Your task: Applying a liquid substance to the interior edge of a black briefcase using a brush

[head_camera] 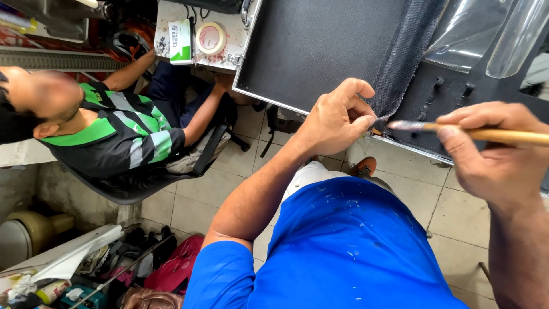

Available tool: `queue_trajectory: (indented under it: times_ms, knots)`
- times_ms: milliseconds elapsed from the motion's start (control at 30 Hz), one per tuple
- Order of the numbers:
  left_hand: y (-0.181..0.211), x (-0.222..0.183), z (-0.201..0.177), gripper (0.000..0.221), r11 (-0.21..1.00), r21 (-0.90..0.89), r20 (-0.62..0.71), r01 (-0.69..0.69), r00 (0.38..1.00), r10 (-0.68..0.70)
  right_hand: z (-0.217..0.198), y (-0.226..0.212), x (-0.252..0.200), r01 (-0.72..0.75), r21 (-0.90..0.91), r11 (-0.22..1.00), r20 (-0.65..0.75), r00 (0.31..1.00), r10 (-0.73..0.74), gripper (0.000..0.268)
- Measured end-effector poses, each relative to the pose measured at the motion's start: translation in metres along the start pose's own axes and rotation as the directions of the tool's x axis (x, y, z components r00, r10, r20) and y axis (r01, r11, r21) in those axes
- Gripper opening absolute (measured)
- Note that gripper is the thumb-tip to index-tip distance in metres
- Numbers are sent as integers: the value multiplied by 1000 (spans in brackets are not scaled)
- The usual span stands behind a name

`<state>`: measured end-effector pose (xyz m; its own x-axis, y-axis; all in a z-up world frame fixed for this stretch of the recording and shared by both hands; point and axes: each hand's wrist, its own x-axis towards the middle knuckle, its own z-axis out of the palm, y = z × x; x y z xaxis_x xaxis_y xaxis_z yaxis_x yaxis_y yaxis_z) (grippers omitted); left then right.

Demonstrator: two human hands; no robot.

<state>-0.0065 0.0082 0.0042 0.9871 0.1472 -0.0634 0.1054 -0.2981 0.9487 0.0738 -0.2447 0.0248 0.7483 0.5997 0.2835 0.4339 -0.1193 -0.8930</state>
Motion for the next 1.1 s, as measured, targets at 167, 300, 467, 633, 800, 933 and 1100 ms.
queue_trajectory:
  times_ms: [167, 300, 467, 633, 800, 933, 1100]
  knots:
    - [3, 0, -2, 31, 999, -24, 13, 40, 999, -40, 8, 13, -14, -87, 6, 996, -222, 971, 86, 29]
    - [2, -2, -1, 31, 1000, -9, -1, 4, 1000, -4, 18, 7, -13, -59, 165, 985, -207, 974, 94, 27]
    - [3, 1, 2, 33, 999, 4, -22, 52, 998, -51, 16, 13, -17, 45, 91, 995, -125, 992, -34, 26]
    - [5, -1, 4, 32, 999, -3, -22, 53, 998, -53, 10, 22, -22, 55, 156, 986, -38, 998, -50, 24]
    - [9, 0, 5, 31, 998, 11, -33, 68, 997, -68, 8, 18, -19, 53, 191, 980, -7, 999, -53, 20]
    - [7, -1, 7, 30, 999, -2, -62, 52, 997, -52, 0, 22, -15, 32, 175, 984, -94, 995, -16, 28]
    - [10, -5, 9, 30, 998, -15, -83, 58, 995, -60, 5, 12, -13, -42, 214, 976, -101, 993, 65, 27]
